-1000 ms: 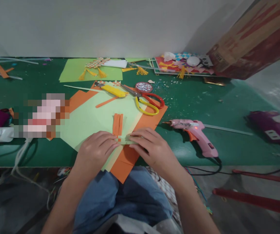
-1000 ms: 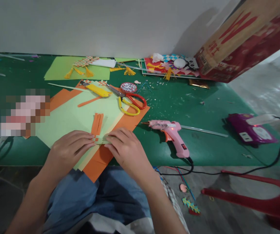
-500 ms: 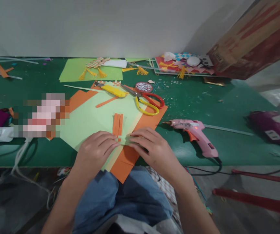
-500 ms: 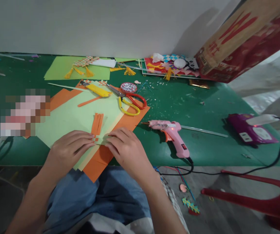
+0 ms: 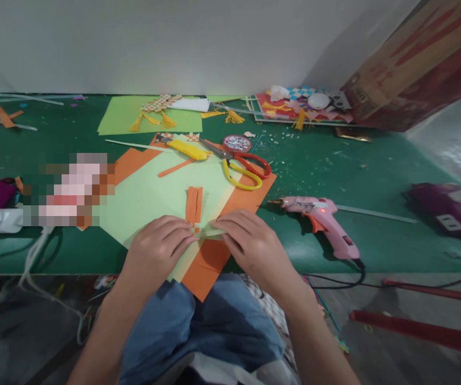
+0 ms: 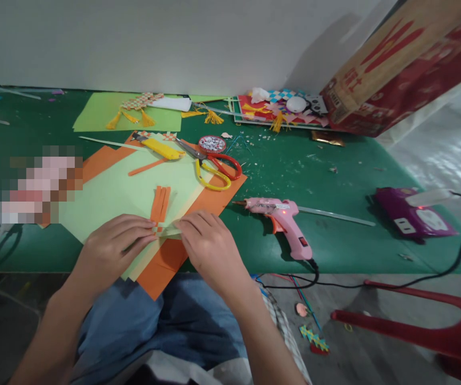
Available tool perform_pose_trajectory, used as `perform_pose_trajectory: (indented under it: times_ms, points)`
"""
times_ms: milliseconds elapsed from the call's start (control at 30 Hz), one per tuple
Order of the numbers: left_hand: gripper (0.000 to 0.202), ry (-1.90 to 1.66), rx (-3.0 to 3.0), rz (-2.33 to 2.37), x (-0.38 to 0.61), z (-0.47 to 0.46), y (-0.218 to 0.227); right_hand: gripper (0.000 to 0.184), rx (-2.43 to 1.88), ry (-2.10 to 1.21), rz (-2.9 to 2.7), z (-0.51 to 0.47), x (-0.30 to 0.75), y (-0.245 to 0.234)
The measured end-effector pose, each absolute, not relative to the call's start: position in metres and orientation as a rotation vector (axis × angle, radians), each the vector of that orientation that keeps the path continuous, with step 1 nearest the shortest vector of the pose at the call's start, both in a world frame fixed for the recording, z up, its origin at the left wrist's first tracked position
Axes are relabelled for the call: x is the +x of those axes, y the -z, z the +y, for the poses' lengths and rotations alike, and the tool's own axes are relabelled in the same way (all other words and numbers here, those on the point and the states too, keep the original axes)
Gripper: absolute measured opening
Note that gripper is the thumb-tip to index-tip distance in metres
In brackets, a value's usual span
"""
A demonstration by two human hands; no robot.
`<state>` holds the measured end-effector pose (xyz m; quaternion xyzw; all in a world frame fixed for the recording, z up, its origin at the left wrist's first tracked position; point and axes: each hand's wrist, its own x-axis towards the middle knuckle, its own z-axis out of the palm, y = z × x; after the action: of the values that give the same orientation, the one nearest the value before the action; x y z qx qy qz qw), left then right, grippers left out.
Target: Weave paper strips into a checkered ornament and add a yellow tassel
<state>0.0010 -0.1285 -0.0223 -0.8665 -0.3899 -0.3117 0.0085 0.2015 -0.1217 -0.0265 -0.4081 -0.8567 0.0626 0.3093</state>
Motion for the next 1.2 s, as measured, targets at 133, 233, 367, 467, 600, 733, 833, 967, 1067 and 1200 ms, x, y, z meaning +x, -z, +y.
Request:
perform_pose_trajectory:
  times_ms: [133,233,367,467,600,733,833,967,1067,1200]
  points:
    - [0.008,1.011,-2.679,-1.264,0.001,-0.128,0.024,0.022,-1.077,-0.013,-2.183,-0.122,0.193,0.023]
    - [0.006,1.004,-2.665,-1.291,0.002,-0.128,0.024,0.021,-1.036,0.038,-2.160,-0.122,0.184,0.017]
    - [0.015,0.931,-2.591,-1.352,0.007,-0.129,0.021,0.021,-0.970,0.034,-2.165,-0.121,0.174,0.012]
    - [0.020,0.878,-2.535,-1.379,0.011,-0.129,0.018,0.020,-0.934,-0.049,-2.135,-0.120,0.173,0.013]
    - [0.015,0.878,-2.517,-1.423,0.013,-0.130,0.018,0.019,-0.923,-0.338,-2.094,-0.123,0.178,0.019]
    - [0.016,0.903,-2.541,-1.476,0.013,-0.131,0.019,0.022,-1.036,-0.538,-2.073,-0.127,0.180,0.023]
    - [0.012,0.945,-2.564,-1.478,0.012,-0.132,0.018,0.023,-1.075,-0.605,-2.051,-0.128,0.179,0.024]
    - [0.008,0.985,-2.557,-1.596,0.011,-0.133,0.018,0.024,-1.075,-0.614,-2.018,-0.129,0.179,0.023]
    - [0.014,1.050,-2.482,-1.793,0.011,-0.133,0.018,0.024,-1.067,-0.627,-2.004,-0.130,0.179,0.023]
    - [0.012,1.147,-2.444,-1.901,0.011,-0.133,0.018,0.025,-1.071,-0.640,-2.007,-0.130,0.178,0.024]
